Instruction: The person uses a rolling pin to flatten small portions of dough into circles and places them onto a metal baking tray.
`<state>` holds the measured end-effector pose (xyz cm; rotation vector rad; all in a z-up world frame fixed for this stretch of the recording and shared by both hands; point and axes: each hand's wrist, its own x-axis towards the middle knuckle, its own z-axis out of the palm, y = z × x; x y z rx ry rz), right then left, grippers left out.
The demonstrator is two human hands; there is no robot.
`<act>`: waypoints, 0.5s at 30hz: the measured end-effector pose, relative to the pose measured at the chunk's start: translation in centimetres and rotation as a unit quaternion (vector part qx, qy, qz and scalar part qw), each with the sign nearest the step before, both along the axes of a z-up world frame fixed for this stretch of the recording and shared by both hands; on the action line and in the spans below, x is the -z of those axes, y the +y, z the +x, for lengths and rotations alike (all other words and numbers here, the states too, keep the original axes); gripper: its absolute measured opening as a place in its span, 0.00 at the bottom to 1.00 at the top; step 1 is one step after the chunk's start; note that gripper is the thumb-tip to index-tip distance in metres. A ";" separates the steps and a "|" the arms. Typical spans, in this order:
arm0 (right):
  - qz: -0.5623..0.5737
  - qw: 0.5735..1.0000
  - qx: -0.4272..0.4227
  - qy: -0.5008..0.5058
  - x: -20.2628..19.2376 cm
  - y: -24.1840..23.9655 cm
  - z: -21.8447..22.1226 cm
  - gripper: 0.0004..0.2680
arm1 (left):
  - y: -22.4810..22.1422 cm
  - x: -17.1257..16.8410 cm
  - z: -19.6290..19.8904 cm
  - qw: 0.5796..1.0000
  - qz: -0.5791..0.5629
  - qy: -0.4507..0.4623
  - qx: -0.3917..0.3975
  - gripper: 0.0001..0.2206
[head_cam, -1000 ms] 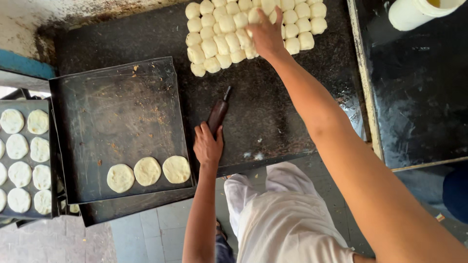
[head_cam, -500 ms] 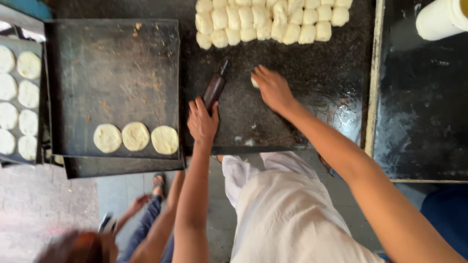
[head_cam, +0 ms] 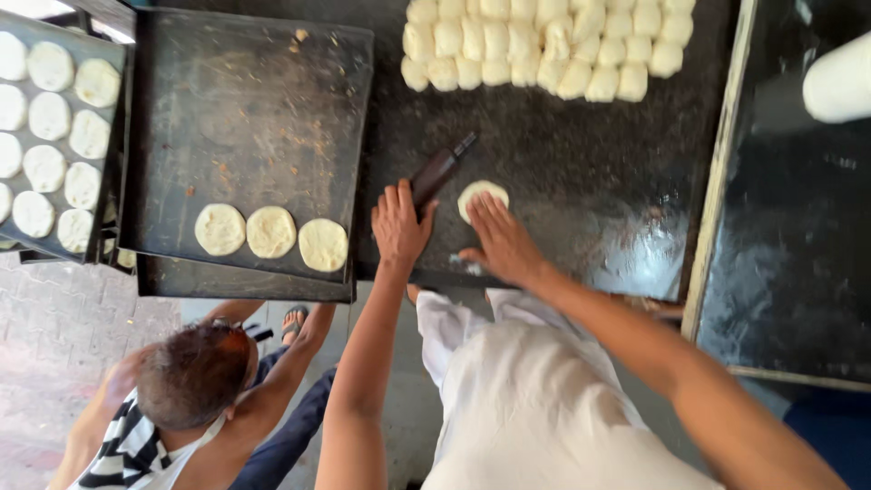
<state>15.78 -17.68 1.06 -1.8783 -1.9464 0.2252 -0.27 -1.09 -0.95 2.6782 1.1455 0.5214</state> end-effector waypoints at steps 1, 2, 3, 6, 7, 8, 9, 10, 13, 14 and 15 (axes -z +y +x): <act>0.008 1.000 -0.007 -0.005 -0.3 1.1 0.3 0.35 | 0.7 -0.1 0.7 0.999 0.010 -0.026 0.018 0.26; -0.003 0.993 0.006 -0.115 -0.9 1.4 -0.4 0.31 | 0.5 -0.2 0.2 0.998 0.012 -0.044 0.034 0.26; -0.012 0.974 0.018 -0.224 -1.6 1.7 -1.1 0.29 | 1.8 -0.2 0.5 0.999 0.013 -0.040 0.025 0.26; -0.078 0.994 0.079 0.016 -3.0 6.6 3.8 0.09 | 4.6 -0.8 2.8 0.989 -0.112 0.016 0.095 0.26; 0.134 0.976 0.115 0.128 -3.4 6.8 5.6 0.06 | 4.6 -1.4 3.0 0.983 -0.104 0.020 0.149 0.26; 0.132 0.976 0.113 0.130 -3.2 6.0 6.0 0.06 | 4.3 -1.8 2.9 0.974 -0.098 0.027 0.203 0.26; 0.136 0.976 0.125 0.117 -2.5 5.2 6.3 0.05 | 3.3 -2.1 2.7 0.974 -0.100 0.028 0.200 0.26; 0.137 0.975 0.142 0.105 -1.5 4.0 6.0 0.04 | 1.3 -2.3 1.9 0.972 -0.044 -0.033 0.228 0.28; 0.114 0.960 0.232 0.108 0.9 -0.3 3.4 0.05 | -2.0 -2.7 0.4 0.958 0.046 -0.108 0.261 0.28; 0.110 0.960 0.234 0.110 1.7 0.0 3.8 0.05 | -2.5 -2.6 -0.1 0.954 0.071 -0.115 0.268 0.26; 0.097 0.959 0.236 0.119 2.5 0.9 4.6 0.05 | -1.8 -2.2 0.1 0.954 0.066 -0.113 0.269 0.26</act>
